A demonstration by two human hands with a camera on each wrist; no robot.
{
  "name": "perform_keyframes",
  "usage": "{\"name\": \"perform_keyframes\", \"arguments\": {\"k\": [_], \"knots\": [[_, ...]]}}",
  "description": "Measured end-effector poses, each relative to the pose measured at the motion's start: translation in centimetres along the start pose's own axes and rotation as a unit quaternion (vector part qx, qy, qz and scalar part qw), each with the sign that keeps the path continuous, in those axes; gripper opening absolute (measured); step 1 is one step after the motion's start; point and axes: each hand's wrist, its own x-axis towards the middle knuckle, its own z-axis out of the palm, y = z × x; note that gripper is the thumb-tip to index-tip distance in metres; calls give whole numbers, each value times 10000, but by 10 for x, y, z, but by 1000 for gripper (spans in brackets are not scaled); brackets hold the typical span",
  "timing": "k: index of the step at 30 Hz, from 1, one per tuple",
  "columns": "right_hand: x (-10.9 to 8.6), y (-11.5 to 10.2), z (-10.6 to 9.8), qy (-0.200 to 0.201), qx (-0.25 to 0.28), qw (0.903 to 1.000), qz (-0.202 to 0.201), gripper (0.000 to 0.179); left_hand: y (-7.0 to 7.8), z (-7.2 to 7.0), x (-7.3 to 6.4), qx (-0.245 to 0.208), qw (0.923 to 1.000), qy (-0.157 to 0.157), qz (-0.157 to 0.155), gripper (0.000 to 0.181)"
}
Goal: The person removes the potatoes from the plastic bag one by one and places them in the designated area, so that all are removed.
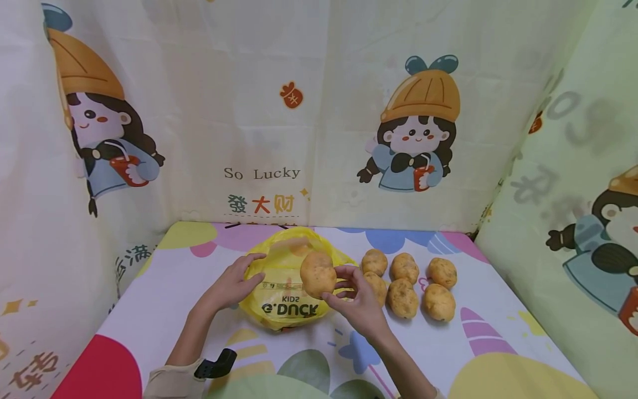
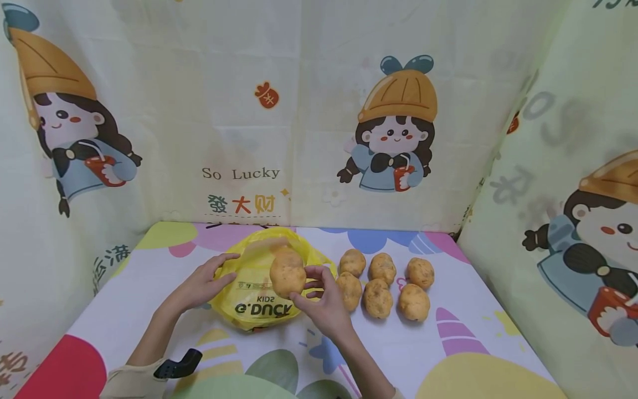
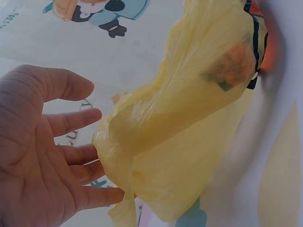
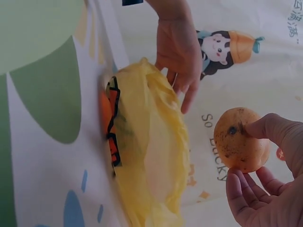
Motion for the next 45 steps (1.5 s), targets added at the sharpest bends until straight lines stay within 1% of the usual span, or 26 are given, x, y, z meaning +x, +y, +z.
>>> {"name": "perform_keyframes", "arguments": {"k": [5, 9, 12, 16, 20, 24, 28, 31, 36, 41, 45], "knots": [[-2, 0, -8, 187, -204, 9993, -239, 53, 1, 0, 0, -29, 10000, -17, -7, 51], [-3, 1, -16, 338, -509, 9970, -472, 52, 2, -2, 0, -45, 10000, -29, -72, 50], [-3, 2, -22, 405, -612, 9959, -534, 52, 3, -2, 0, -23, 9999, -46, -105, 50], [-4, 0, -32, 449, -601, 9959, -501, 53, 5, -3, 1, 3, 9999, -66, -120, 52], [-5, -2, -43, 599, -670, 9945, -529, 54, 5, -3, 1, -20, 10000, -31, -90, 52], [-6, -3, -52, 686, -723, 9941, -429, 54, 5, -2, 1, 15, 10000, -17, -42, 52], [-7, -1, -59, 794, -836, 9930, -258, 56, 4, -2, 1, 11, 9999, -51, -106, 53], [-7, 3, -65, 916, -980, 9908, -203, 56, 4, -1, 1, -53, 9997, -59, -222, 53], [-7, 8, -73, 1054, -1144, 9877, -144, 56, 3, 0, 1, -14, 9996, -69, -277, 52], [-8, 10, -80, 1202, -950, 9881, -161, 54, 2, 0, 0, 3, 9997, -61, -235, 52], [-10, 11, -85, 1358, -945, 9862, -42, 55, 2, 0, 0, 14, 9998, -51, -172, 52]]}}
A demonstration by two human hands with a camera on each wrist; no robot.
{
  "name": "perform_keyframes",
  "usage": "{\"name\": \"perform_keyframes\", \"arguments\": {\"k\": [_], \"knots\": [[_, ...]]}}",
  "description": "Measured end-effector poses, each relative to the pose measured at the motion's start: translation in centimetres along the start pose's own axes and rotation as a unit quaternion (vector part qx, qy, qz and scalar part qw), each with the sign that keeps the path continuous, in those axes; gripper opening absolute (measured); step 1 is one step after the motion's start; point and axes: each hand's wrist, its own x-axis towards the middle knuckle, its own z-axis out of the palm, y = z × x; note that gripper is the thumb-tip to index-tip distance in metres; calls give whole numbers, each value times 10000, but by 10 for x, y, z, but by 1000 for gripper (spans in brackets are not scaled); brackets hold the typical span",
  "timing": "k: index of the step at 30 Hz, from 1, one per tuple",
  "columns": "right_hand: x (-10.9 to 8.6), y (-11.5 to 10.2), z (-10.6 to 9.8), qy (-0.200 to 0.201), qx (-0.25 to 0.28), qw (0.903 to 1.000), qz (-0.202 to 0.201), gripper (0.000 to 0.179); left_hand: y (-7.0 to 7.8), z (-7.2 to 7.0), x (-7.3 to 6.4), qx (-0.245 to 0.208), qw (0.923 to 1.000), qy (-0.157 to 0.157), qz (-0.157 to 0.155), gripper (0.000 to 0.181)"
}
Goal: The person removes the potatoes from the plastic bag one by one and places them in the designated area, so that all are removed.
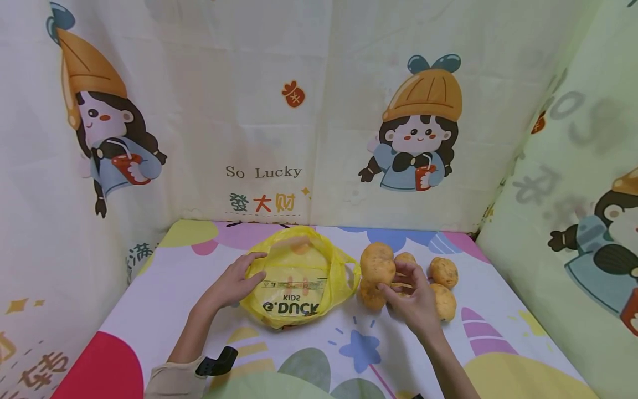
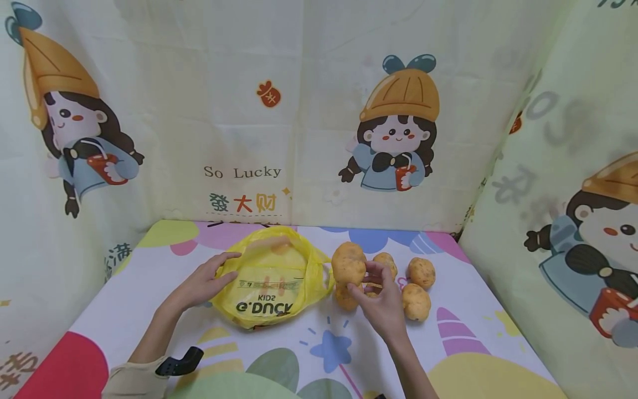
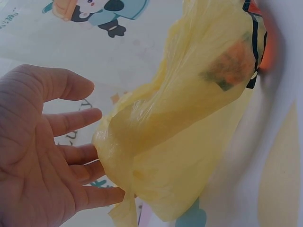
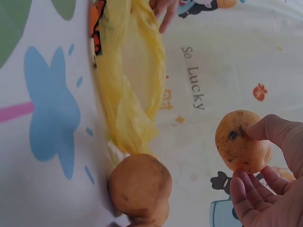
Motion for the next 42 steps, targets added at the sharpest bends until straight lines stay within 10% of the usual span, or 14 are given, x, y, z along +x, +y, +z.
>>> {"name": "perform_keyframes", "arguments": {"k": [42], "knots": [[-3, 36, -88, 1239, -713, 9885, 501, 59, 2, 0, -1, -47, 9999, 7, 103, 49]]}}
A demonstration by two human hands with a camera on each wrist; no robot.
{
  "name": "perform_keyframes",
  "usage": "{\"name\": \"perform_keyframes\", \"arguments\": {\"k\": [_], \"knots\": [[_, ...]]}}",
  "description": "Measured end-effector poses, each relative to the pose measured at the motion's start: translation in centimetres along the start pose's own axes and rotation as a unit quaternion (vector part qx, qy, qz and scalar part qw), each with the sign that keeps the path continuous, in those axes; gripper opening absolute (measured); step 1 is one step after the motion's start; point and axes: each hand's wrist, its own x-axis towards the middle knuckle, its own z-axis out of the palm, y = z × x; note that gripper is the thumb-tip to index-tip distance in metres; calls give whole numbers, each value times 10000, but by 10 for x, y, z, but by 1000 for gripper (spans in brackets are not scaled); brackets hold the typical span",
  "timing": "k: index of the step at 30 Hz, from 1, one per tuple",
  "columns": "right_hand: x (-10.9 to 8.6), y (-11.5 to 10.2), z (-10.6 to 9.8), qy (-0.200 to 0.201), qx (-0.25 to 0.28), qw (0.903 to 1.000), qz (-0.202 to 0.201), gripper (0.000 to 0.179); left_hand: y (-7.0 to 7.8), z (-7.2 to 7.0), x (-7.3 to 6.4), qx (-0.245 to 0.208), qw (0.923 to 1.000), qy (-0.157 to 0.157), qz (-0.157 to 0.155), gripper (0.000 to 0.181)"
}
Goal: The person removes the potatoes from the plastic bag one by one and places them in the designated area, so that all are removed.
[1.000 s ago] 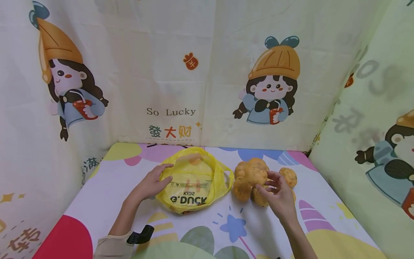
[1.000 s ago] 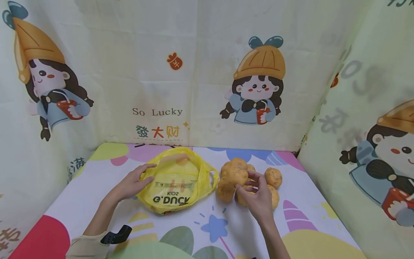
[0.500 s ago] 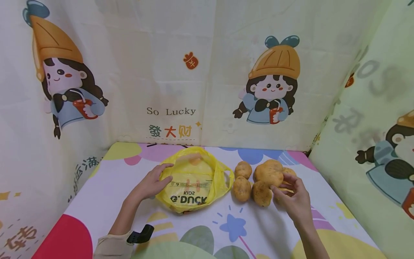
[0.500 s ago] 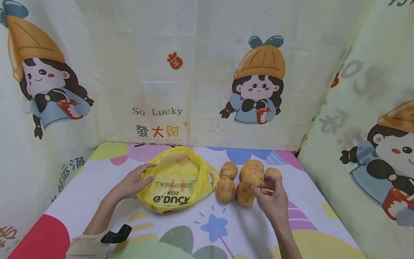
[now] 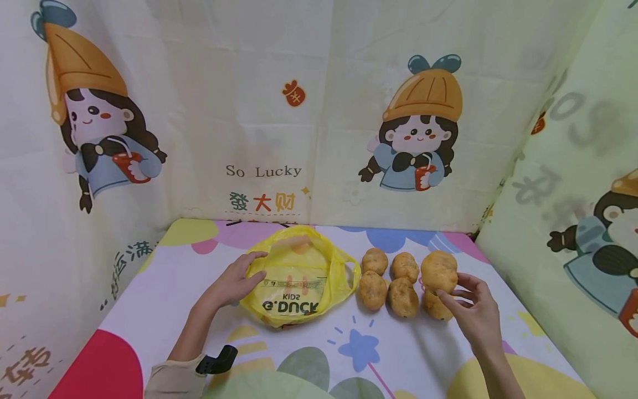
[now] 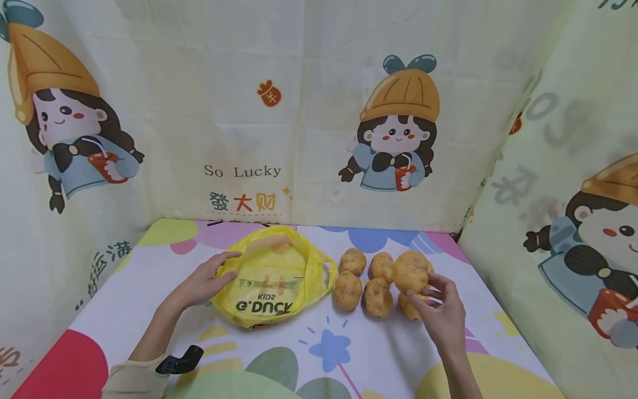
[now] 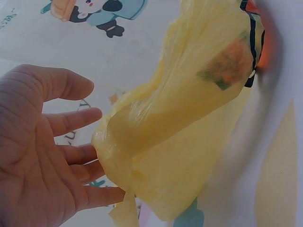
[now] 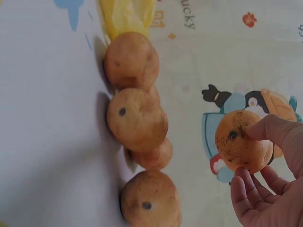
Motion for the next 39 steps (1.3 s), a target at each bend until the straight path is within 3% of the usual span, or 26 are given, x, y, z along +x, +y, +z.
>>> {"name": "perform_keyframes", "arguments": {"k": [4, 20, 30, 39], "knots": [[2, 6, -9, 11, -187, 9998, -41, 58, 0, 0, 0, -36, 10000, -5, -49, 51], [15, 33, -46, -88, -769, 9962, 406, 67, 1, -1, -1, -42, 10000, -67, -56, 52], [21, 51, -58, -135, -875, 9954, 368, 66, 1, -1, -1, -68, 10000, -64, -29, 51], [26, 67, -69, -417, -1076, 9921, 484, 66, 0, -2, -1, -45, 10000, -21, 62, 50]]}}
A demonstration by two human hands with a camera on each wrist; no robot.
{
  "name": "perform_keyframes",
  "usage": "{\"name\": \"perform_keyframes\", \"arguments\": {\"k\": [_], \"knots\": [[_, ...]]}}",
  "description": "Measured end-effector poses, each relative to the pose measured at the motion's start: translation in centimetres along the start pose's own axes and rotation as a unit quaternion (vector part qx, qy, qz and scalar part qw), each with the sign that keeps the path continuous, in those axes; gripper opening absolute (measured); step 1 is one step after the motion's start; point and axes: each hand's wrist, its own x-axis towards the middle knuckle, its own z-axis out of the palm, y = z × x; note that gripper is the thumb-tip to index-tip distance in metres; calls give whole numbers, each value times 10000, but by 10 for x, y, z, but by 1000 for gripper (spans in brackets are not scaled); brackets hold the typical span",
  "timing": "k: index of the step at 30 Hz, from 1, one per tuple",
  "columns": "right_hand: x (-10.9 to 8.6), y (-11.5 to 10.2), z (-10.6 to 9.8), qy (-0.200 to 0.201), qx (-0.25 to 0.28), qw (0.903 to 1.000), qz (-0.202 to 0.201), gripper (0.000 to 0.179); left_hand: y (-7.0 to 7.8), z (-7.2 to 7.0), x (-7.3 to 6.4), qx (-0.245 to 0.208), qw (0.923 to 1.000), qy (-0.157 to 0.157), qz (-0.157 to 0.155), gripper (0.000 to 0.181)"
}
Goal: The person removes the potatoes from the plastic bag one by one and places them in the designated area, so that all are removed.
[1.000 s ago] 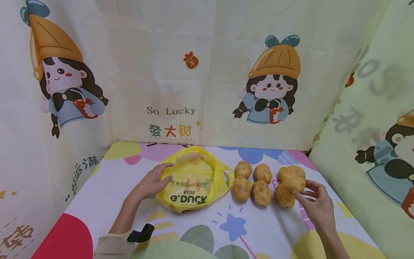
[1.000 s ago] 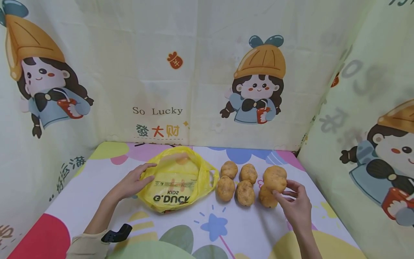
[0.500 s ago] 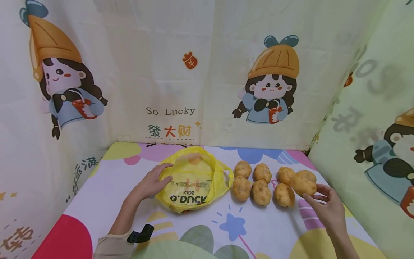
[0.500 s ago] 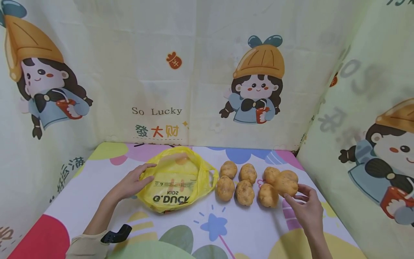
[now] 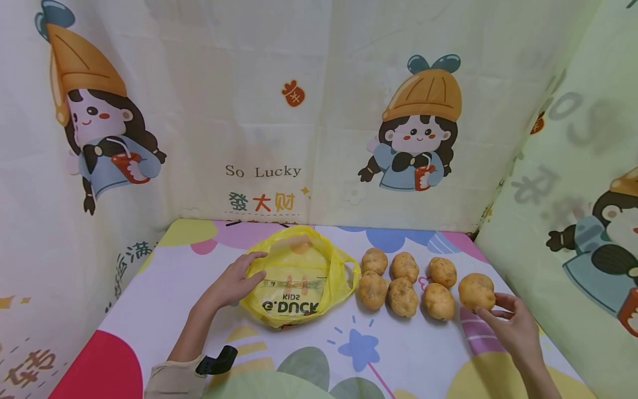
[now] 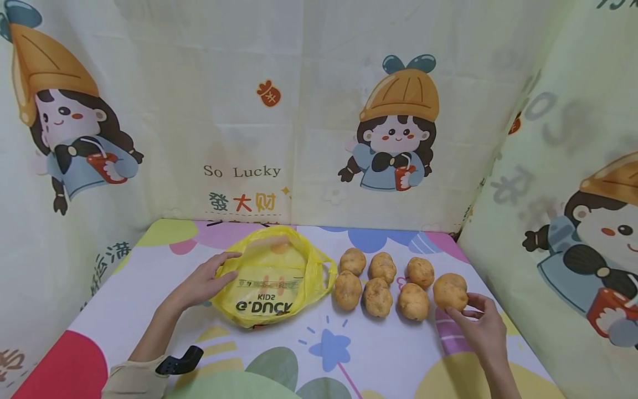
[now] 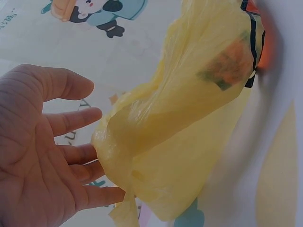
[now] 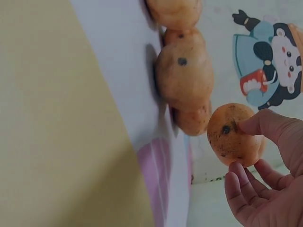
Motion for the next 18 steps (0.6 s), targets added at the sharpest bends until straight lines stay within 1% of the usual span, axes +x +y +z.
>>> {"name": "perform_keyframes", "arguments": {"k": [5, 8, 14, 18], "knots": [[5, 10, -3, -149, -257, 9996, -39, 66, 0, 1, 1, 29, 10000, -3, -28, 50], [8, 16, -3, -295, -266, 9992, -48, 66, -1, 1, 1, 53, 10000, -9, -36, 51], [12, 24, -4, -549, -396, 9976, 121, 68, -1, 2, 1, 49, 10000, -25, -33, 50], [14, 27, -5, -701, -429, 9965, 137, 68, -1, 2, 2, 49, 10000, -28, -66, 52]]}}
